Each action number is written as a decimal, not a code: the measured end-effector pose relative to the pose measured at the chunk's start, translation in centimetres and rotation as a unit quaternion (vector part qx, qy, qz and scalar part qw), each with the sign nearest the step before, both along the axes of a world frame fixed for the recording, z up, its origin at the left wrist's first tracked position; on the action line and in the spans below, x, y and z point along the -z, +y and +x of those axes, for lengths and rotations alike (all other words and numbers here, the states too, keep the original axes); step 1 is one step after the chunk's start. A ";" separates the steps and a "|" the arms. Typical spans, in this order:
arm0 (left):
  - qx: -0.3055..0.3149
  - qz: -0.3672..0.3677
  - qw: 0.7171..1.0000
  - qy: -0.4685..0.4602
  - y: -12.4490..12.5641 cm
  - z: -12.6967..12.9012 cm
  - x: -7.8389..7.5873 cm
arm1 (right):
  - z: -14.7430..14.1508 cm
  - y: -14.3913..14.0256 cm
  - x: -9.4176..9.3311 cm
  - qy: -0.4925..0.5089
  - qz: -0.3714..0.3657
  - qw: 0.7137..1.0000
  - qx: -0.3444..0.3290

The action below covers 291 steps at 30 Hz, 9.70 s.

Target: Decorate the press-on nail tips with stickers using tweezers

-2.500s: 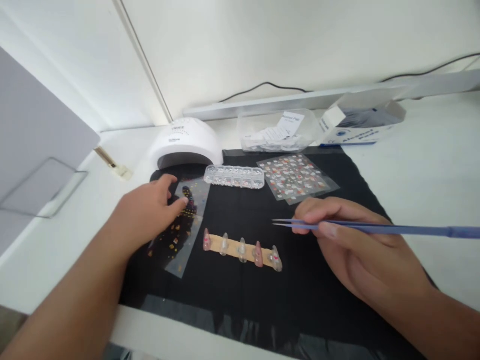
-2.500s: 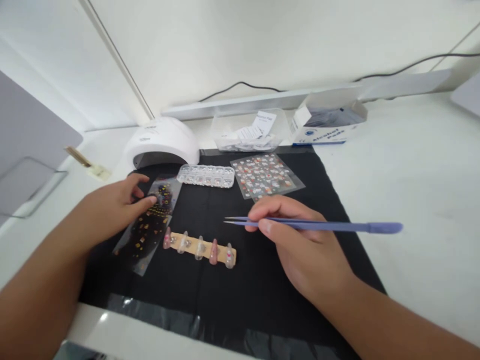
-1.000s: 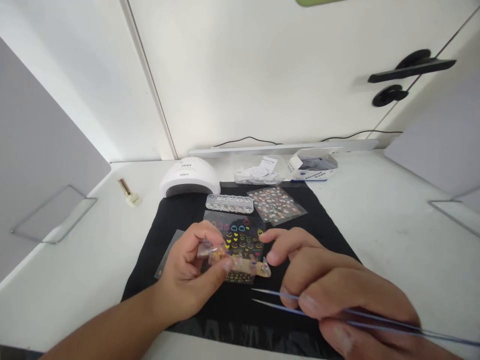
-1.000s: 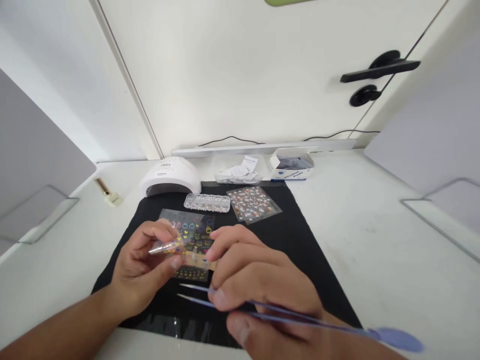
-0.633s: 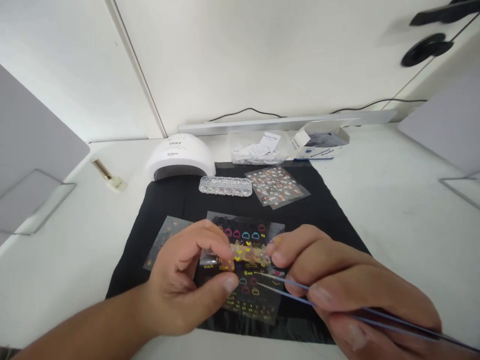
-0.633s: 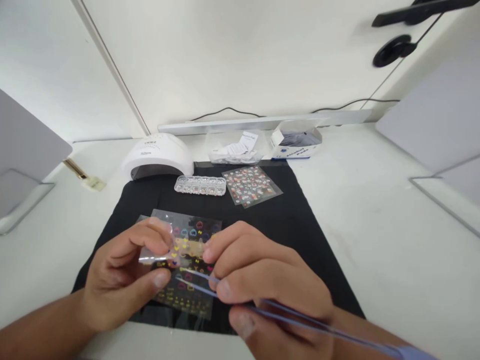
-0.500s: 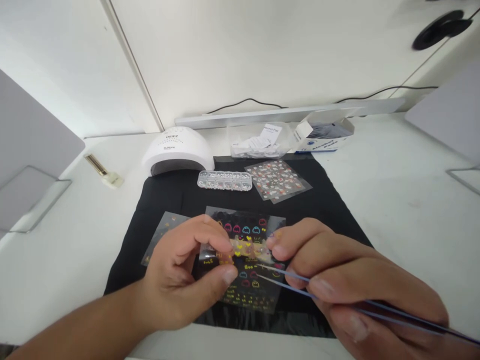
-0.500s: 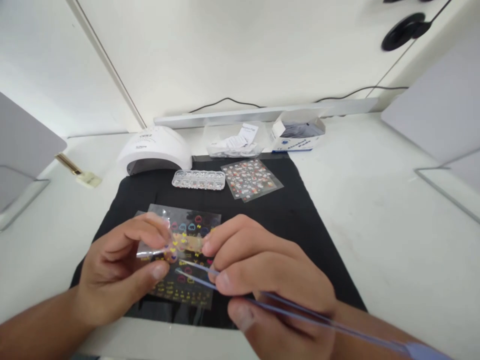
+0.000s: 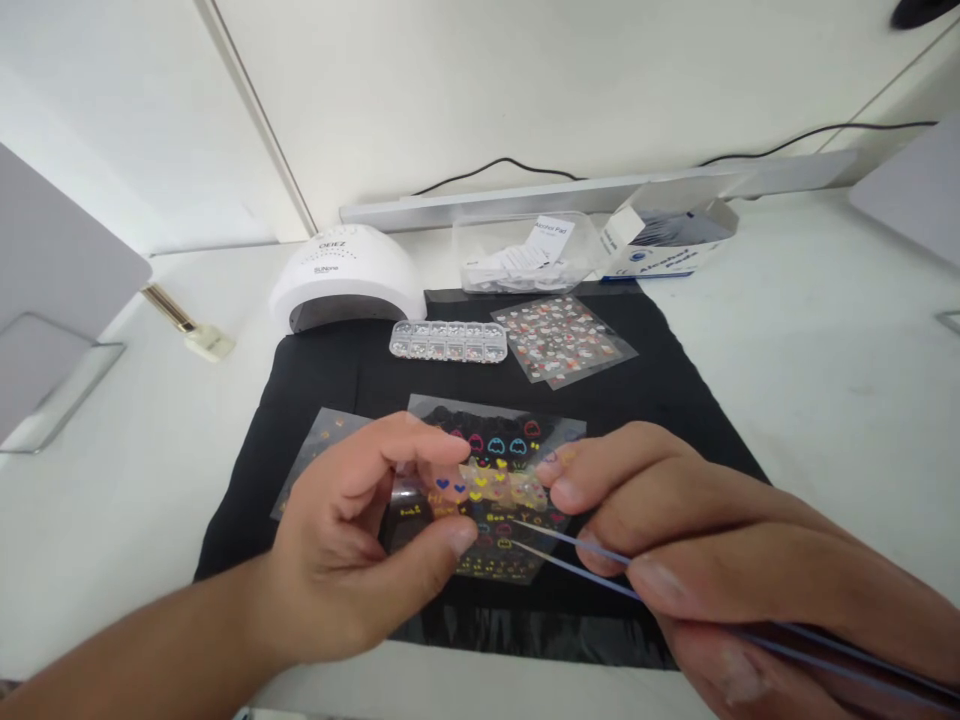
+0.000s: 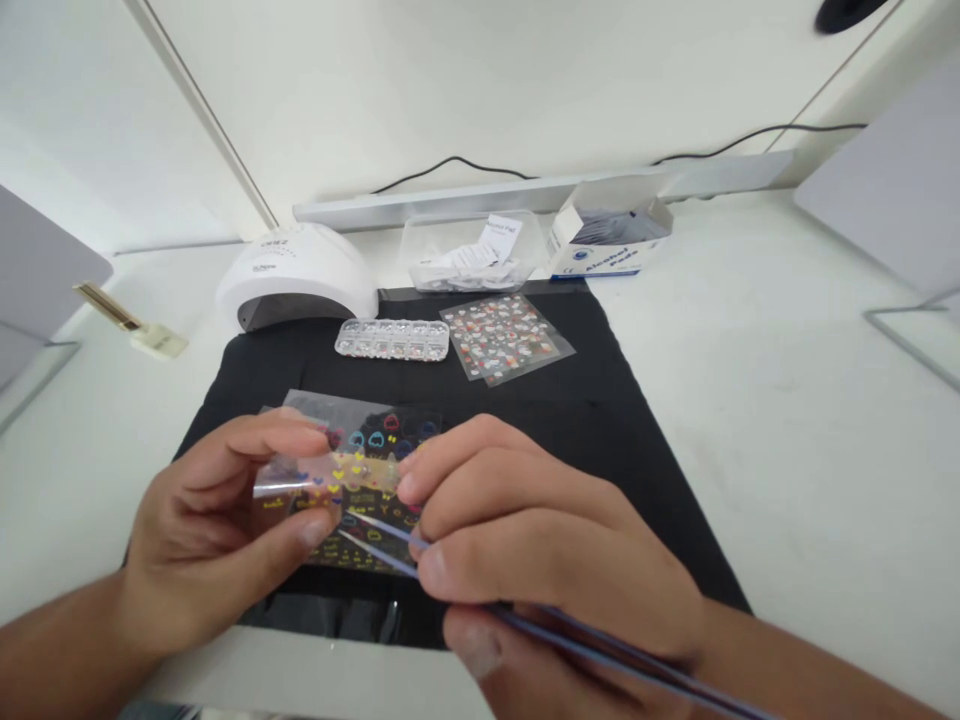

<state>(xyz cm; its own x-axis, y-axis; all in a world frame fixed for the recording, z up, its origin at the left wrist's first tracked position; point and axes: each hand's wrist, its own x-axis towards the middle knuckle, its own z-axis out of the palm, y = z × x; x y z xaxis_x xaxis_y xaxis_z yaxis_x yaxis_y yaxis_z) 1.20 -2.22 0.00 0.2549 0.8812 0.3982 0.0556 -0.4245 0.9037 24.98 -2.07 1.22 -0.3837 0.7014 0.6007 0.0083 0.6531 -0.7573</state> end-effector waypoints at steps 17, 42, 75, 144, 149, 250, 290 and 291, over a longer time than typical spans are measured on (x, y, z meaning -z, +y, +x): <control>0.027 -0.069 0.995 -0.066 0.1 0.6 0.0 | 0.3 0.4 0.0 -0.014 0.003 1.000 -0.017; 0.060 -0.107 0.988 -0.090 -0.2 0.4 0.6 | -0.9 0.2 0.5 0.092 -0.061 0.993 0.031; -0.046 -0.088 0.990 -0.098 0.1 0.7 0.2 | 0.3 0.7 -0.4 0.031 -0.008 0.999 -0.034; -0.045 -0.017 0.998 -0.043 1.4 0.1 -0.7 | 1.0 2.4 -0.5 -0.038 0.054 0.996 -0.066; -0.051 -0.027 0.998 -0.036 1.2 -0.1 -0.6 | 0.9 2.1 -0.3 -0.020 0.038 0.997 -0.063; -0.019 -0.091 0.987 -0.128 1.3 -0.1 0.4 | 0.8 3.1 -0.1 -0.017 0.021 0.998 -0.065; 0.016 -0.033 0.999 0.026 0.7 0.0 -0.5 | -0.3 1.9 0.5 -0.005 -0.001 0.997 -0.083; 0.012 -0.028 0.999 0.029 0.7 0.1 -0.5 | -0.2 1.8 0.4 -0.004 0.000 0.997 -0.078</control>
